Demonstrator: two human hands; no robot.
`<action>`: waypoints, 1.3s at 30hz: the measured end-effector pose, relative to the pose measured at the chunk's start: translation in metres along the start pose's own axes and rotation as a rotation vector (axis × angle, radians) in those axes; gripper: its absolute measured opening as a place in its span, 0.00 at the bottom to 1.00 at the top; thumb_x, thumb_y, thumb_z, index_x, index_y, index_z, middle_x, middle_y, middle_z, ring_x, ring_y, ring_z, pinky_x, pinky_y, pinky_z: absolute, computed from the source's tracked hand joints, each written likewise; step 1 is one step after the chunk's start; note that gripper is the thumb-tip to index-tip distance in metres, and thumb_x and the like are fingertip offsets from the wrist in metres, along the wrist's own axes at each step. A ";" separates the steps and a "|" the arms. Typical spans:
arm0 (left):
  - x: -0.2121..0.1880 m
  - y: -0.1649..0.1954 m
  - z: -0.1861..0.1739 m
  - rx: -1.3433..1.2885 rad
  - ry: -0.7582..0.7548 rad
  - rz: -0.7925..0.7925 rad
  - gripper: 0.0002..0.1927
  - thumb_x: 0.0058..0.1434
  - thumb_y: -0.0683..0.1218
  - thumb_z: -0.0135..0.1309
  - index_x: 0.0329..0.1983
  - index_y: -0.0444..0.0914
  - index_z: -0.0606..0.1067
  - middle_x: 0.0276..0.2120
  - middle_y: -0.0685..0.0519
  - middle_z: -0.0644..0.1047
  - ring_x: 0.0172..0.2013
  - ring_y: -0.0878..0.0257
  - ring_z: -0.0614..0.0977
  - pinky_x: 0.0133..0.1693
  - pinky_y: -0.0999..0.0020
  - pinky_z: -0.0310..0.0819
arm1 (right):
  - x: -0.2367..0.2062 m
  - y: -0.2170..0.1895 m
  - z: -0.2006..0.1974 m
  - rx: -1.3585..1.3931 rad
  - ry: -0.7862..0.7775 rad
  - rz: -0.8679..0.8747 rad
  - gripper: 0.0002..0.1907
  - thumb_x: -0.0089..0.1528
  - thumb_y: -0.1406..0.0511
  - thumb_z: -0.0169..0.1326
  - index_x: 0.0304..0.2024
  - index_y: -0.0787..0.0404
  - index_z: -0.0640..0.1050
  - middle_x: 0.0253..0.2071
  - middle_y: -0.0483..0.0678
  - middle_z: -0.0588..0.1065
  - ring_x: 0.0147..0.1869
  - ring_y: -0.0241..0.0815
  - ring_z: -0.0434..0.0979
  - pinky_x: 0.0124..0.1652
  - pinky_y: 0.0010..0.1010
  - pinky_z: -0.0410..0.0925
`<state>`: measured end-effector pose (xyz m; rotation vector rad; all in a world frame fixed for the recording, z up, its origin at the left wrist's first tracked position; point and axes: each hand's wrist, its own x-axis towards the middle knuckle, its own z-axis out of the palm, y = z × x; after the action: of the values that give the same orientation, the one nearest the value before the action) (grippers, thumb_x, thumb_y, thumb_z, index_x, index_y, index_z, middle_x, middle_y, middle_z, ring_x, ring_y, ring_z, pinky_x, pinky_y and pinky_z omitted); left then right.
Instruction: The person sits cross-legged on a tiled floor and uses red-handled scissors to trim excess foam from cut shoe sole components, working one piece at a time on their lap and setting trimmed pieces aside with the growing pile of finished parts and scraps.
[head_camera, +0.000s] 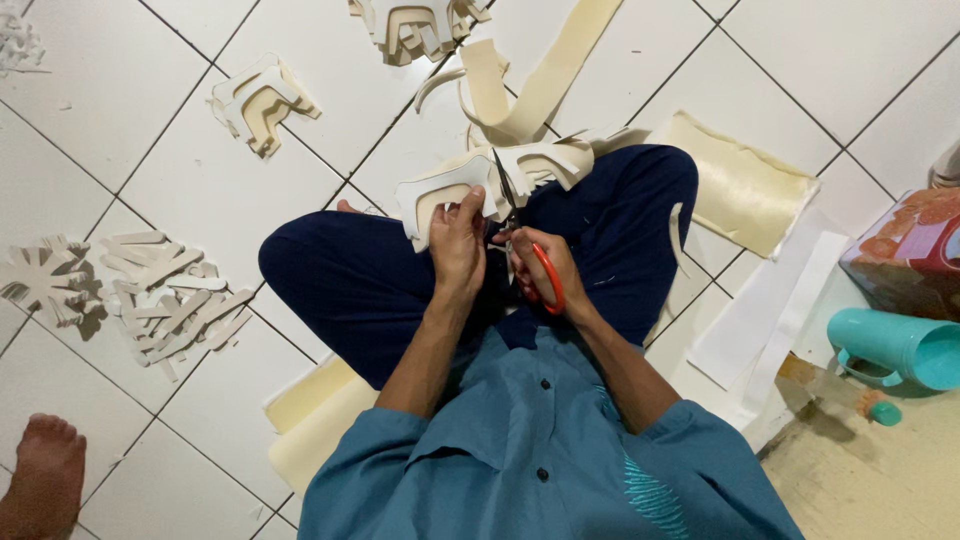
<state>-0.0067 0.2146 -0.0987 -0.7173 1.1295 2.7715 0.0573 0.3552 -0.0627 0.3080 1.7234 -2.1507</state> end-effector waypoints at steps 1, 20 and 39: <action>0.000 0.001 -0.002 0.013 0.012 -0.018 0.15 0.61 0.38 0.64 0.41 0.37 0.67 0.28 0.57 0.73 0.26 0.71 0.74 0.28 0.76 0.68 | 0.000 0.000 0.001 -0.031 0.016 0.016 0.28 0.69 0.46 0.47 0.48 0.64 0.80 0.20 0.38 0.65 0.18 0.26 0.61 0.18 0.21 0.57; 0.013 0.034 -0.005 0.041 0.070 0.008 0.21 0.60 0.39 0.63 0.53 0.36 0.67 0.36 0.54 0.77 0.34 0.68 0.78 0.34 0.75 0.70 | -0.020 0.020 0.017 0.042 -0.069 0.043 0.33 0.70 0.45 0.46 0.53 0.70 0.76 0.24 0.39 0.63 0.21 0.28 0.60 0.20 0.22 0.56; -0.025 0.034 -0.003 0.049 0.010 -0.057 0.15 0.60 0.38 0.61 0.45 0.37 0.68 0.31 0.57 0.76 0.29 0.72 0.75 0.29 0.78 0.66 | -0.010 -0.002 0.021 -0.003 -0.005 0.004 0.30 0.69 0.43 0.45 0.28 0.62 0.71 0.15 0.40 0.63 0.15 0.29 0.61 0.16 0.22 0.56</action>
<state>0.0090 0.1904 -0.0677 -0.7461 1.1554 2.6872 0.0665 0.3364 -0.0526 0.3047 1.7219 -2.1446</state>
